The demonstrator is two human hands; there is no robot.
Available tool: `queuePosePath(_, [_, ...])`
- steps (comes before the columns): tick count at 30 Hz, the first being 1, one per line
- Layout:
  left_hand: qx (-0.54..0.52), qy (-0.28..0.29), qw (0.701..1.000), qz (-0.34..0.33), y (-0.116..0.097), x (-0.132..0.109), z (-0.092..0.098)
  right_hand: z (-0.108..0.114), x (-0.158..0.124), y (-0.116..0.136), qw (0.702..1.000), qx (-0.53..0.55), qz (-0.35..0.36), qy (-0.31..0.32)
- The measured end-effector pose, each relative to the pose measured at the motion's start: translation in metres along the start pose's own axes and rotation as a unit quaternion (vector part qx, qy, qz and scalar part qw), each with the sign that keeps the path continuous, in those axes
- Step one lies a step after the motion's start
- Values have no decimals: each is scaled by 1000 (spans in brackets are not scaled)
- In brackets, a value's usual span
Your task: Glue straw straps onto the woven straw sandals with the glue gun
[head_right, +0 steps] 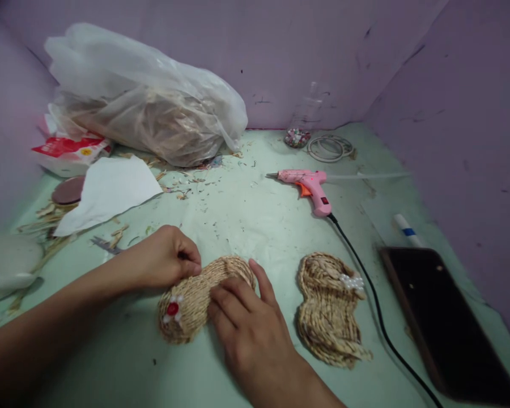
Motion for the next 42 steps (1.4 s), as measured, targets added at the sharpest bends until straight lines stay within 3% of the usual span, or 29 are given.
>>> queuePosePath(10, [24, 19, 999, -40, -4, 3, -5, 0, 2, 1, 999, -11, -23, -22])
queuePosePath(18, [94, 43, 991, -83, -25, 4, -6, -4, 17, 14, 995, -94, -16, 16])
queuePosePath(24, [60, 56, 996, 29, -11, 11, -5, -4, 14, 12, 996, -86, -19, -10])
queuePosePath(28, [3, 95, 992, 79, -4, 13, -14, -5, 14, 10, 996, -81, -24, -8])
queuePosePath(34, [59, 61, 996, 30, -14, 16, -8, -5, 15, 10, 995, -90, -40, -6])
queuePosePath(42, [80, 70, 994, 13, -23, 16, -10, -5, 17, 14, 996, -88, -32, -10])
Point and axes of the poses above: each hand's wrist, its own x-axis towards the middle knuckle, its own z-axis out of the back of the hand, y = z × x, the point moved 10 cm from there along x, towards the middle knuckle, and after that the axes turned 7 degrees about -z, right-handed, at the moved point
